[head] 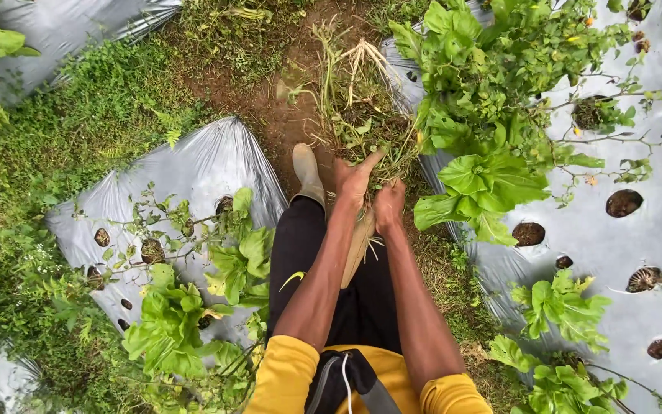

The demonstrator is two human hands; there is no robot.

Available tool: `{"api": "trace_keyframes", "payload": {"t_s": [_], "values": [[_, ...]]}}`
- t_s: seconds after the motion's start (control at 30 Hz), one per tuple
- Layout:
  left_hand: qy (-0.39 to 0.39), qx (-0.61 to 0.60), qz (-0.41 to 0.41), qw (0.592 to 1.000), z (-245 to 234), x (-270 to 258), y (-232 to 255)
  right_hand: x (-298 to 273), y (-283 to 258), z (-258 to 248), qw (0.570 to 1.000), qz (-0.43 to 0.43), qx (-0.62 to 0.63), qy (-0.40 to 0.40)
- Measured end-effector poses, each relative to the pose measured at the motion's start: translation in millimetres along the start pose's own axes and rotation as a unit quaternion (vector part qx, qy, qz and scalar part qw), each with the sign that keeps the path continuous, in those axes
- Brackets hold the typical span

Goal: The person uses a hoe to loosen soil and remove weeds from the ground between rows of plants covered with plastic mulch. They gather the uprooted weeds by hand and toss them aside, repeating this process along the row.

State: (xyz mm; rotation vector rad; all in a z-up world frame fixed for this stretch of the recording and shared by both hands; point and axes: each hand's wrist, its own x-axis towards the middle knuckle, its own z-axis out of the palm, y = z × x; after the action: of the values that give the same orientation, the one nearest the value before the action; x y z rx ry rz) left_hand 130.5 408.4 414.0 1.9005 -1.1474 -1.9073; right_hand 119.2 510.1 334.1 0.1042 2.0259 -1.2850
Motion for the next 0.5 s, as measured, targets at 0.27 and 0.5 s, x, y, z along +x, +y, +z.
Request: {"api": "trace_keyframes", "payload": {"t_s": [0.27,0.5], "values": [[-0.021,0.013,-0.059,0.998,4,-75,-120,-69,109,-77,0.998,0.053,0.021,0.001],[-0.030,-0.005,-0.050,0.998,27,-124,-244,-89,216,-146,0.993,0.103,0.051,-0.026]]}}
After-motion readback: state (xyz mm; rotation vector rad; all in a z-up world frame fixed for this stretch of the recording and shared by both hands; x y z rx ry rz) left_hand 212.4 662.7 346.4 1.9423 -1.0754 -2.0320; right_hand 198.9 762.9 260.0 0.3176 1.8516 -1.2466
